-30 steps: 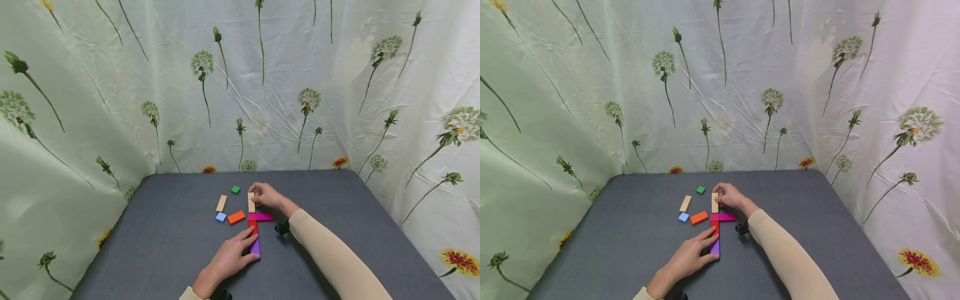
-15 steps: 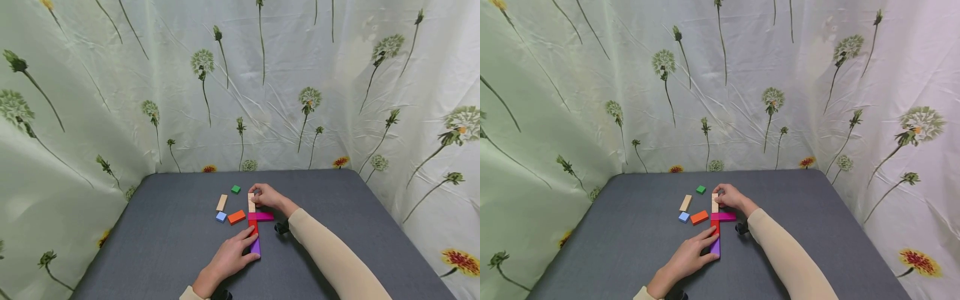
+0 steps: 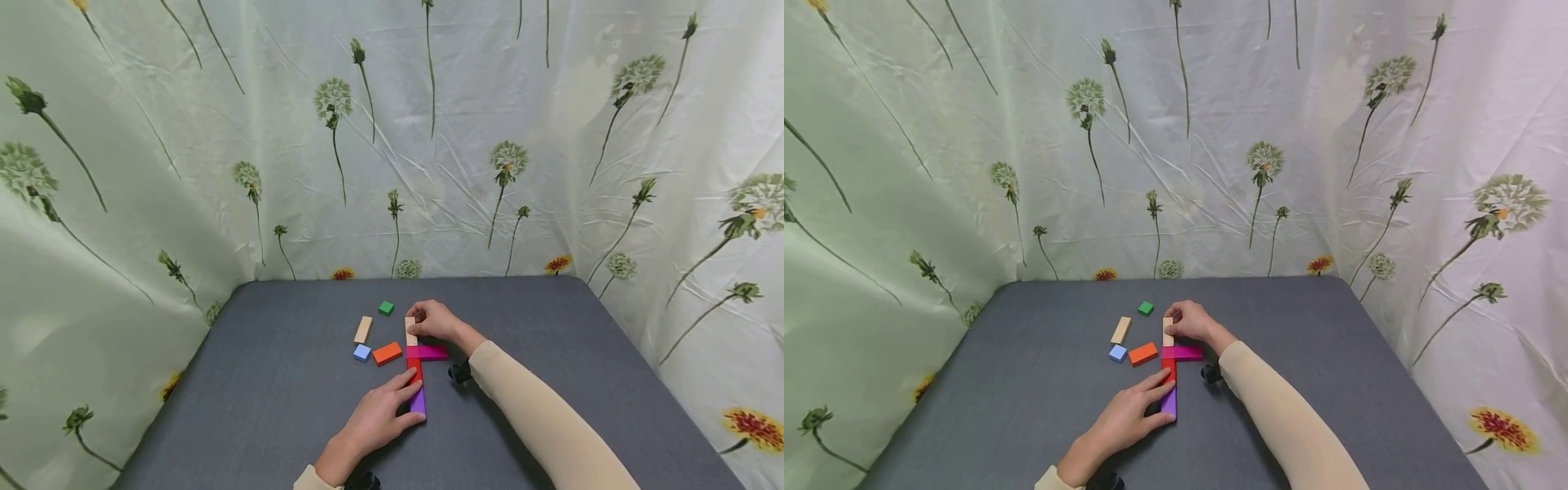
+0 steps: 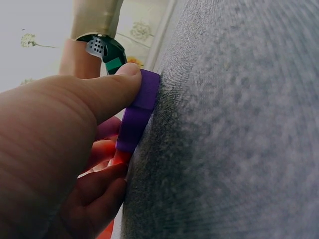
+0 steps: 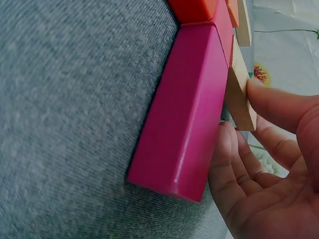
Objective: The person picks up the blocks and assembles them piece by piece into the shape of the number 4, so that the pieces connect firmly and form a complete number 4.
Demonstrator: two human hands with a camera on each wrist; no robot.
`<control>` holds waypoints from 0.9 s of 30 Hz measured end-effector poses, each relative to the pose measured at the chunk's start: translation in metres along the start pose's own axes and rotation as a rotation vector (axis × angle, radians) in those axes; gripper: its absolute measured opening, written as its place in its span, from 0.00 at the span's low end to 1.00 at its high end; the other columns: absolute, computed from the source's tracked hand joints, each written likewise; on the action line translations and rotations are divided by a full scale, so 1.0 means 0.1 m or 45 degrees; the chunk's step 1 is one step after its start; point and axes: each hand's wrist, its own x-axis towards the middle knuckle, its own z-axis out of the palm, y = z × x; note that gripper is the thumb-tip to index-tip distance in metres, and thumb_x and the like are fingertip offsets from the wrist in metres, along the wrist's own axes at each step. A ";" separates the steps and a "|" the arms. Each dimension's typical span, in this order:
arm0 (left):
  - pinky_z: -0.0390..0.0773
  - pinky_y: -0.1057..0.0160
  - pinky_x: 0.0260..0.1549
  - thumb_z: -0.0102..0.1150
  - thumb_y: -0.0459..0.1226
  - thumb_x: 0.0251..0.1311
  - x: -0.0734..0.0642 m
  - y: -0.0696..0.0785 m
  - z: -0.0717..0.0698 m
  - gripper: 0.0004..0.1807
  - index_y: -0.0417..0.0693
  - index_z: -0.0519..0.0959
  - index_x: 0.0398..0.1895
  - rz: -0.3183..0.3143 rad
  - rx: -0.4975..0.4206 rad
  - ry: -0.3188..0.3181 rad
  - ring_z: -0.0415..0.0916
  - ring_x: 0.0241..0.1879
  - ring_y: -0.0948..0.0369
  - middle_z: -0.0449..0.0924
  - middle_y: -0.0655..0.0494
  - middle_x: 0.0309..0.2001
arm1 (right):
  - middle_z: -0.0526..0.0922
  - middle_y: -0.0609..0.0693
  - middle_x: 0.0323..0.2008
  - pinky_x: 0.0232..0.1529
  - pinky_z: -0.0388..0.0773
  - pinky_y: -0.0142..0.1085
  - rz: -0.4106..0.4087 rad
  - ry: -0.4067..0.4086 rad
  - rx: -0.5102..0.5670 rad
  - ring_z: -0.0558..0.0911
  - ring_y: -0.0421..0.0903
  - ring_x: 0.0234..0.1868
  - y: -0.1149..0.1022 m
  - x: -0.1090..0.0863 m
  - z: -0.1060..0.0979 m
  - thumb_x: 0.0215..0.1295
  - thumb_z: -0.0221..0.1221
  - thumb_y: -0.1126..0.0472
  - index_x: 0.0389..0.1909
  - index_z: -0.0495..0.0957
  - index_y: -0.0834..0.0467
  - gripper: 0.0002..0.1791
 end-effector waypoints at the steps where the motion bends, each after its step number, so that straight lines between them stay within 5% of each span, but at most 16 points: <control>1: 0.74 0.47 0.57 0.63 0.58 0.63 0.00 0.00 0.00 0.35 0.58 0.72 0.72 0.000 0.000 0.001 0.68 0.68 0.57 0.62 0.60 0.75 | 0.81 0.52 0.39 0.38 0.80 0.40 -0.001 -0.002 -0.025 0.81 0.45 0.34 0.00 0.00 0.00 0.64 0.69 0.61 0.54 0.81 0.60 0.19; 13: 0.75 0.44 0.56 0.63 0.58 0.63 0.00 -0.01 0.01 0.35 0.58 0.72 0.72 0.005 -0.009 0.016 0.68 0.67 0.57 0.62 0.60 0.75 | 0.82 0.50 0.47 0.51 0.77 0.43 0.016 -0.079 -0.250 0.79 0.45 0.46 -0.05 0.05 -0.01 0.56 0.75 0.55 0.57 0.81 0.58 0.28; 27: 0.74 0.46 0.58 0.63 0.57 0.63 -0.01 0.02 0.00 0.35 0.57 0.72 0.71 -0.006 -0.039 0.017 0.67 0.68 0.58 0.61 0.60 0.75 | 0.82 0.50 0.51 0.54 0.76 0.44 0.013 -0.050 -0.260 0.79 0.47 0.51 -0.03 0.01 0.01 0.56 0.75 0.54 0.59 0.81 0.57 0.29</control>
